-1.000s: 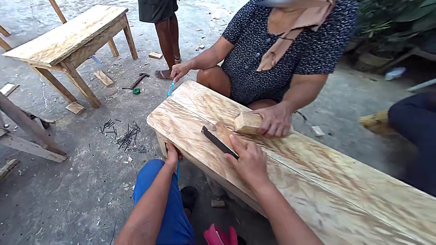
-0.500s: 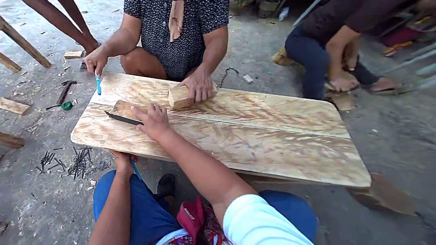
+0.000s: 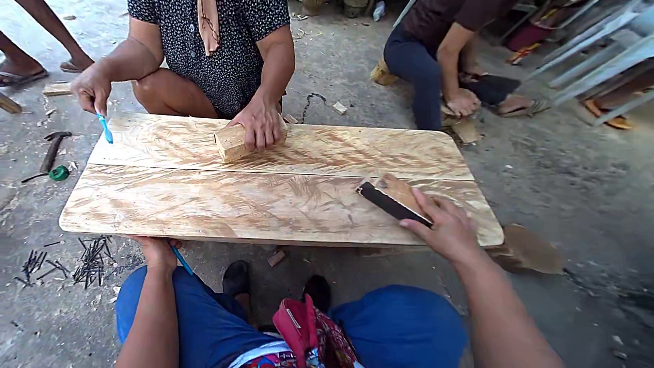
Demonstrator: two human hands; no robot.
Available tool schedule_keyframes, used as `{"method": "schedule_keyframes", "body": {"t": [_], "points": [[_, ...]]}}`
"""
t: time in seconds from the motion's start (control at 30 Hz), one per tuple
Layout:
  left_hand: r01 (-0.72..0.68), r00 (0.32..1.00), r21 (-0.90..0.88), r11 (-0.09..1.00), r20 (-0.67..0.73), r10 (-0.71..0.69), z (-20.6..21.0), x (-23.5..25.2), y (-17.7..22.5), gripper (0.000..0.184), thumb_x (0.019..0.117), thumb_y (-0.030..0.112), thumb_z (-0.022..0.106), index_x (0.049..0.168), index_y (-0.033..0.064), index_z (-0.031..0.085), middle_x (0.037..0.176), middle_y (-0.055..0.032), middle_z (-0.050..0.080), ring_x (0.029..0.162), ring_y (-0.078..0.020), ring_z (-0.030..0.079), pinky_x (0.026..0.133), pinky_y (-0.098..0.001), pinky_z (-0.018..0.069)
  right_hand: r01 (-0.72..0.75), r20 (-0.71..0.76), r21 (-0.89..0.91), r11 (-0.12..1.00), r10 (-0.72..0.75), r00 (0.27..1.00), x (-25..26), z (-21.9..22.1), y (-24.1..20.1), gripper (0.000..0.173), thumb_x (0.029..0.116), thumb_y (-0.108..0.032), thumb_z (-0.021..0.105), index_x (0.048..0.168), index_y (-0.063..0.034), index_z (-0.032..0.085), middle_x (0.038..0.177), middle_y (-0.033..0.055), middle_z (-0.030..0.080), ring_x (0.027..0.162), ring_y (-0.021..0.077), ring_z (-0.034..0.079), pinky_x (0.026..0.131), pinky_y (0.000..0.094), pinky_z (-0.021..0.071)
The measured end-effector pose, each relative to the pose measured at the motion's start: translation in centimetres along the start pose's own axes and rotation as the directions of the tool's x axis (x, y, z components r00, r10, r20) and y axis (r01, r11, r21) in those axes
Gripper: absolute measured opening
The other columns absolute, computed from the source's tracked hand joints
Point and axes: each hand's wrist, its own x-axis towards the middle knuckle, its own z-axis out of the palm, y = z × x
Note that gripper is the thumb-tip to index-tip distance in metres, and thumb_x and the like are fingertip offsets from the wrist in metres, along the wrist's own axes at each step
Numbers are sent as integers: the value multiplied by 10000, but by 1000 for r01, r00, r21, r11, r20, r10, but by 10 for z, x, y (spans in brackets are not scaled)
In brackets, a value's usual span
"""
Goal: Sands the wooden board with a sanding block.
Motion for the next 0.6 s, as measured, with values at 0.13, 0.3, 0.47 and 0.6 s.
{"method": "schedule_keyframes", "body": {"t": [0.13,0.3,0.47,0.6], "points": [[7,1000,-16,1000,-10,-8,1,-1,1,904,921,748,-134,1051,132,515,569,-38,524,397,-132,413,366,-275,360,49,-52,-11,999,-50,997,12,11,-6,991,826,-630,715,1587,-82,398,1432,363,503,1282,610,475,988,805,321],[15,1000,-24,1000,0,-15,4,-1,-2,900,941,721,-131,1100,113,513,602,-52,556,410,-130,430,380,-271,373,233,-69,37,972,-231,971,36,37,-100,893,837,-563,777,1504,-31,516,1366,342,571,1234,574,526,988,750,370],[16,999,-32,999,32,-15,-4,7,-6,894,934,730,-124,1082,123,514,580,-40,532,405,-131,415,377,-275,373,429,-1,109,897,-432,902,50,79,-267,788,825,-501,829,1473,-129,579,1254,258,647,1156,482,590,968,673,439],[18,997,4,1000,78,-19,-2,3,-4,873,930,718,-154,1024,131,485,535,-6,468,389,-121,396,365,-269,361,515,160,138,846,-532,831,60,101,-369,743,901,-556,727,1542,-262,492,1341,206,611,1241,434,550,1002,644,418]]}}
